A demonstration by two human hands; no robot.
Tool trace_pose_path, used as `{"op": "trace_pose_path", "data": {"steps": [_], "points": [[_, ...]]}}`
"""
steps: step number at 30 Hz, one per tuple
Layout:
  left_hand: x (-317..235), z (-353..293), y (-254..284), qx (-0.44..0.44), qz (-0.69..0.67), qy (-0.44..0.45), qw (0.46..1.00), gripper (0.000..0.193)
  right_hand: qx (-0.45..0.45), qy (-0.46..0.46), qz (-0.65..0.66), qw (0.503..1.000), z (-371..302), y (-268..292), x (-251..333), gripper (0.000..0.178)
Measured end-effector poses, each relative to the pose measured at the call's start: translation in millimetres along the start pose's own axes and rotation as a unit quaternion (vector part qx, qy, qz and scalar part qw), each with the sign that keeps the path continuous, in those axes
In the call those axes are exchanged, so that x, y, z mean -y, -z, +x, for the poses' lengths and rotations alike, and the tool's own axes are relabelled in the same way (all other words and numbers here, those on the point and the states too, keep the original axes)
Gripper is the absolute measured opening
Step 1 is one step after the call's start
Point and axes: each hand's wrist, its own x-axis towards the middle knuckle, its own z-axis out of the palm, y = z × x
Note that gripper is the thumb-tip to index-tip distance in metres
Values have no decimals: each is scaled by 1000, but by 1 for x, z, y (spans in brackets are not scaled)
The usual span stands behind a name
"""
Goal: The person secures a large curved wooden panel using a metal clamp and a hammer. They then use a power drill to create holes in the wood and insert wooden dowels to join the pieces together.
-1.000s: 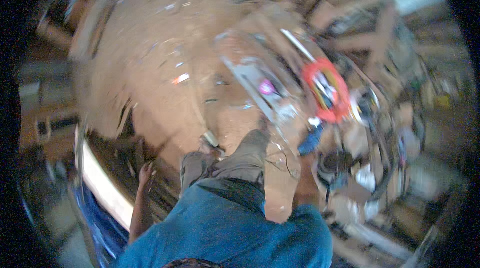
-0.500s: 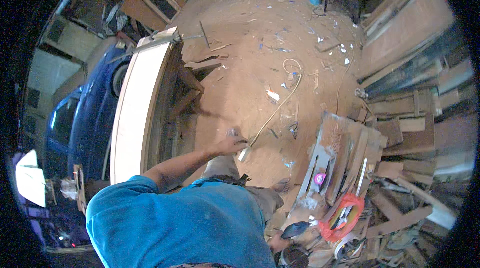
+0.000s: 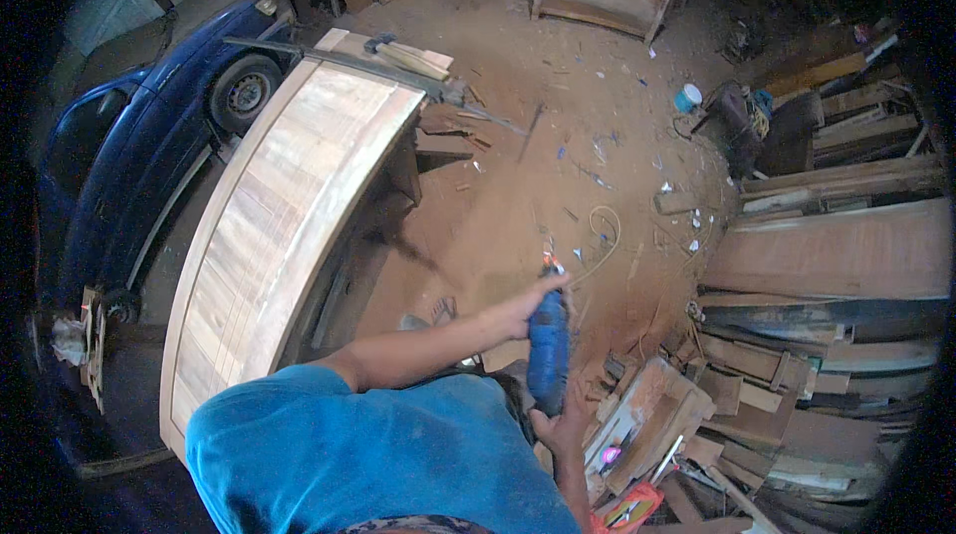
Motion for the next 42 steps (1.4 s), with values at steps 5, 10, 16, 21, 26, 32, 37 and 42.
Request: {"op": "trace_pose_path", "data": {"steps": [5,10,16,21,26,32,37,42], "points": [[-148,-61,3,14,-95,-112,989,29,33,71,-85,993,121,-43,63,80],[-229,-90,17,-51,-118,-158,979,27,79,154,-77,982,211,-61,71,75],[-294,-68,38,-153,-129,-259,945,26,123,263,-3,957,340,-87,50,63],[-351,-26,32,-171,-147,-311,923,28,175,295,7,939,444,-78,36,60],[-383,19,27,-248,-112,-305,913,17,138,369,-69,917,507,-51,36,58],[-429,67,47,-273,-54,-272,921,26,205,283,-53,936,563,-50,36,54],[-517,81,139,-490,373,-209,759,91,255,-12,176,951,586,-60,42,30],[-650,88,289,-728,496,-209,424,94,227,-146,305,913,617,-67,82,22]]}}
